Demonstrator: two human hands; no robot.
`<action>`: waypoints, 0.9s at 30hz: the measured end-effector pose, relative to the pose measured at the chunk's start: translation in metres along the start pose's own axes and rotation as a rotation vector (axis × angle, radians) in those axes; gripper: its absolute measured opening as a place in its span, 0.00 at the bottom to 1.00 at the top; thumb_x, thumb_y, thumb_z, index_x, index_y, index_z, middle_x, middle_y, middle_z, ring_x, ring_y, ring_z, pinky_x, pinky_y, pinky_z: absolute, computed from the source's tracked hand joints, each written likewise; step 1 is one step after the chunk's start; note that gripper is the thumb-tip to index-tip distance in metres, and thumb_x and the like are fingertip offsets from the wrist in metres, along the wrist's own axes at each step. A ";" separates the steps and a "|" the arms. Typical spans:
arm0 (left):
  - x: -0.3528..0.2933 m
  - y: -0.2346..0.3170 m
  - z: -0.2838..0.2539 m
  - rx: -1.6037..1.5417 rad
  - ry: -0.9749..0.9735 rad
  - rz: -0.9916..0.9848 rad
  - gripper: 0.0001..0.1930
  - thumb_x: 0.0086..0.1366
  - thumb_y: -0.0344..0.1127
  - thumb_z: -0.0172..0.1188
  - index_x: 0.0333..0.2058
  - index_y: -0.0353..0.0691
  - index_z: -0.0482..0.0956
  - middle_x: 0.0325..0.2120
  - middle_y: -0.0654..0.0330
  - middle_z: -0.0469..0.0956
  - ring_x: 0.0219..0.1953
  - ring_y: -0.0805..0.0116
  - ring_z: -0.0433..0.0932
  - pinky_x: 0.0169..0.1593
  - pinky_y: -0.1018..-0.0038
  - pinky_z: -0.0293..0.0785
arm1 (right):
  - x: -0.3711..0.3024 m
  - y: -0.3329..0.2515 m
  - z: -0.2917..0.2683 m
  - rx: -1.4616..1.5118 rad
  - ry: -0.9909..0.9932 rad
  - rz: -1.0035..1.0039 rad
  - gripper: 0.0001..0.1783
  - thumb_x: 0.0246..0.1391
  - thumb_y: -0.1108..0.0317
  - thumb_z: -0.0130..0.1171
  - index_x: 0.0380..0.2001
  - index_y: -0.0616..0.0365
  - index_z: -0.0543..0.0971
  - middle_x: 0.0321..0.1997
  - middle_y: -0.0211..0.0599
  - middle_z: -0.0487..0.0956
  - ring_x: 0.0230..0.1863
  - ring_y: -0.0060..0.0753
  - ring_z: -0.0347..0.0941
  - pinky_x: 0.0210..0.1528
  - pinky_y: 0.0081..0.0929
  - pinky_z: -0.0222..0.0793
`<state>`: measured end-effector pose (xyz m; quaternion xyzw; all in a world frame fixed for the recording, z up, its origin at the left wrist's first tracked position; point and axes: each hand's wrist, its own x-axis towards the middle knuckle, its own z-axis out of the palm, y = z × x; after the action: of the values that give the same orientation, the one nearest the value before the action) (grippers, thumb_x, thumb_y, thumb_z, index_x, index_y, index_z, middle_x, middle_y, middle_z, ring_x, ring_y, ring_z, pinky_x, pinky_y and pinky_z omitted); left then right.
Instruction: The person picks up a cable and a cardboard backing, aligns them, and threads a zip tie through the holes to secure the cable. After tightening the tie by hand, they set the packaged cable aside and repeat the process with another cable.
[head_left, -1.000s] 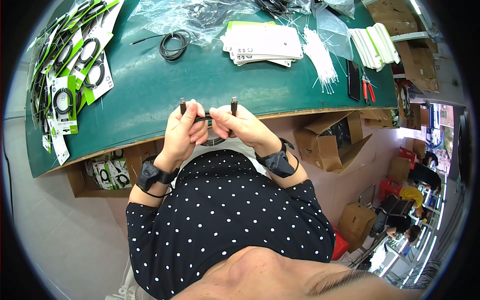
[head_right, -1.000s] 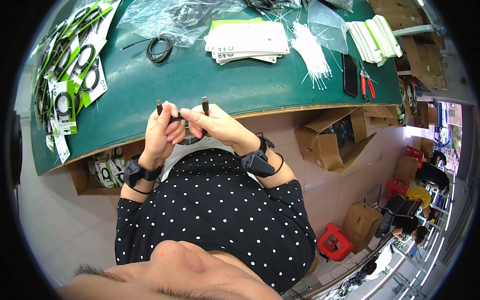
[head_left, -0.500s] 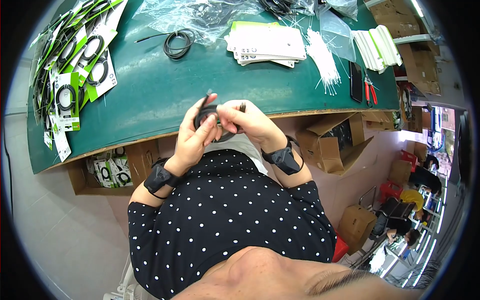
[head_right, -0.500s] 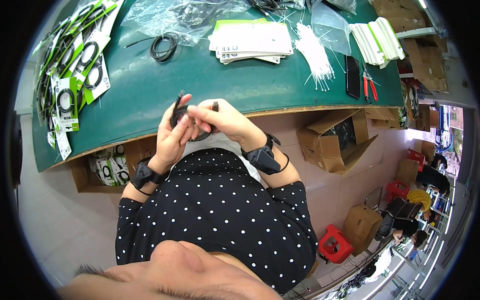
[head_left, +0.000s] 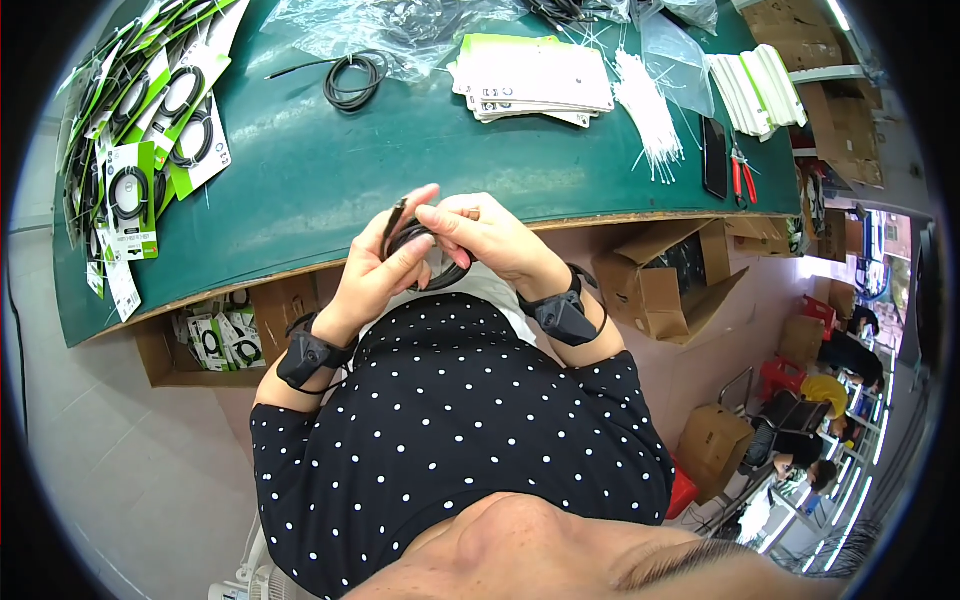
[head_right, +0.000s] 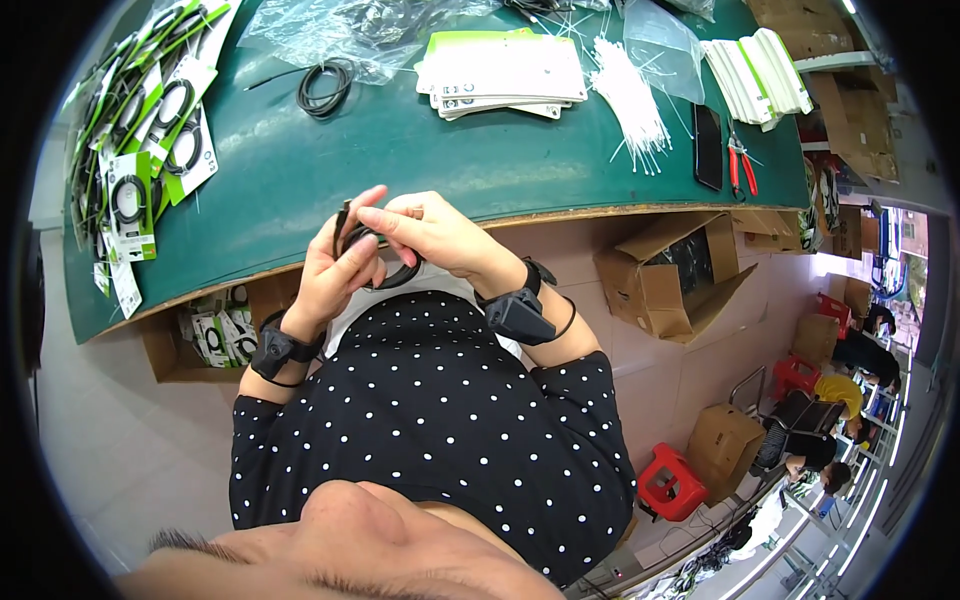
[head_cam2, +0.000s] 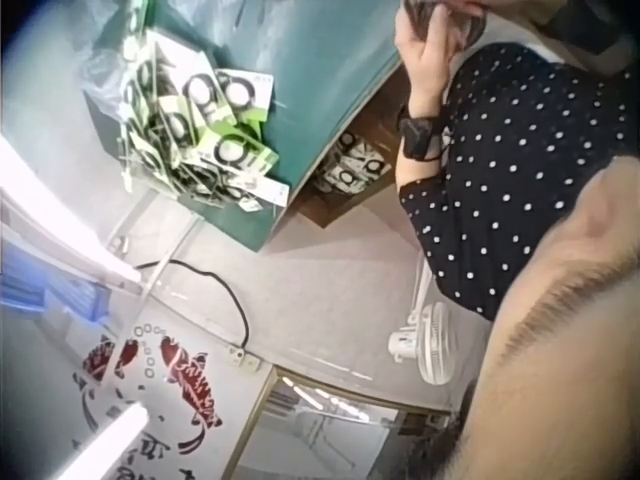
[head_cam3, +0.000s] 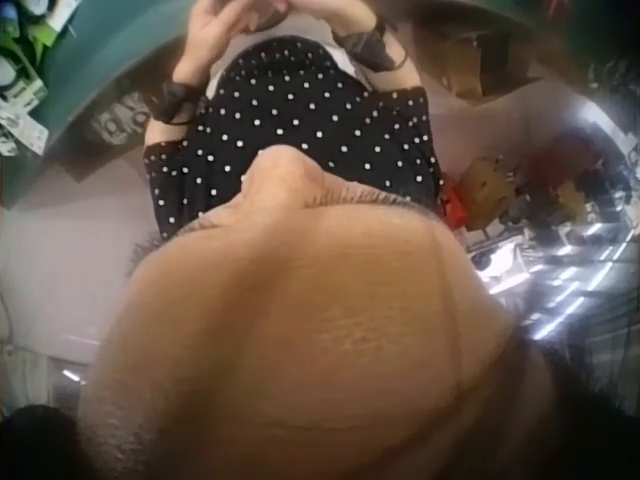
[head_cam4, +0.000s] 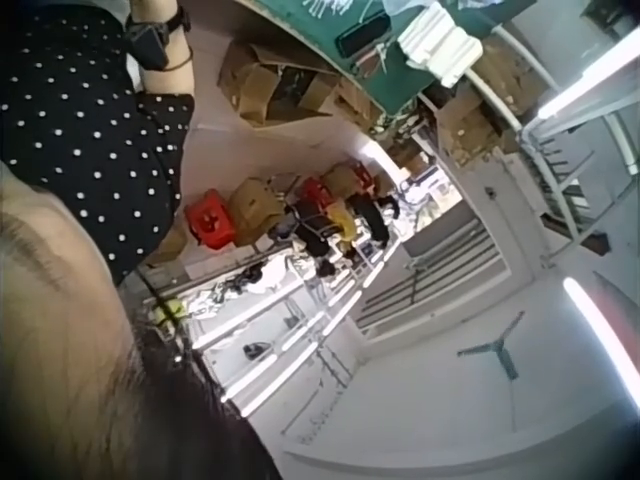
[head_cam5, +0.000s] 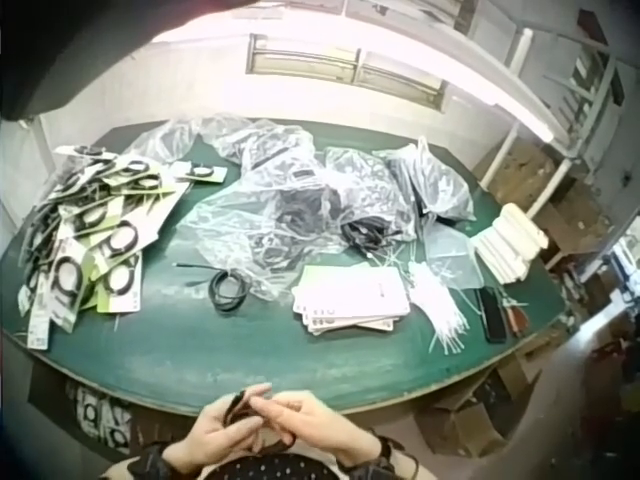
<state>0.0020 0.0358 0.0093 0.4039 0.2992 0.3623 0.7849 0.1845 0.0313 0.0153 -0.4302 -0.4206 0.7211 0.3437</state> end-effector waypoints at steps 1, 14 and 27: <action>0.002 -0.002 -0.006 -0.002 -0.064 0.007 0.19 0.72 0.32 0.48 0.59 0.34 0.65 0.17 0.71 0.62 0.16 0.84 0.57 0.28 0.79 0.68 | -0.001 -0.002 0.000 0.000 0.002 0.000 0.19 0.63 0.55 0.55 0.27 0.59 0.80 0.14 0.21 0.68 0.17 0.13 0.60 0.22 0.14 0.54; 0.018 -0.017 -0.011 -0.256 0.230 0.176 0.20 0.75 0.41 0.43 0.55 0.30 0.67 0.16 0.72 0.60 0.14 0.83 0.58 0.24 0.79 0.65 | 0.008 0.002 0.007 0.246 0.000 -0.042 0.18 0.63 0.53 0.54 0.40 0.58 0.79 0.23 0.22 0.72 0.24 0.11 0.64 0.25 0.13 0.57; 0.012 -0.018 -0.006 -0.158 0.240 0.146 0.19 0.73 0.39 0.49 0.53 0.30 0.69 0.14 0.73 0.56 0.12 0.84 0.54 0.18 0.82 0.53 | 0.007 0.009 0.008 0.090 -0.022 -0.166 0.21 0.65 0.51 0.48 0.24 0.53 0.71 0.24 0.24 0.72 0.26 0.13 0.69 0.21 0.14 0.51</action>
<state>0.0098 0.0407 -0.0115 0.3154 0.3313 0.4866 0.7443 0.1732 0.0316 0.0073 -0.3699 -0.4260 0.7128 0.4167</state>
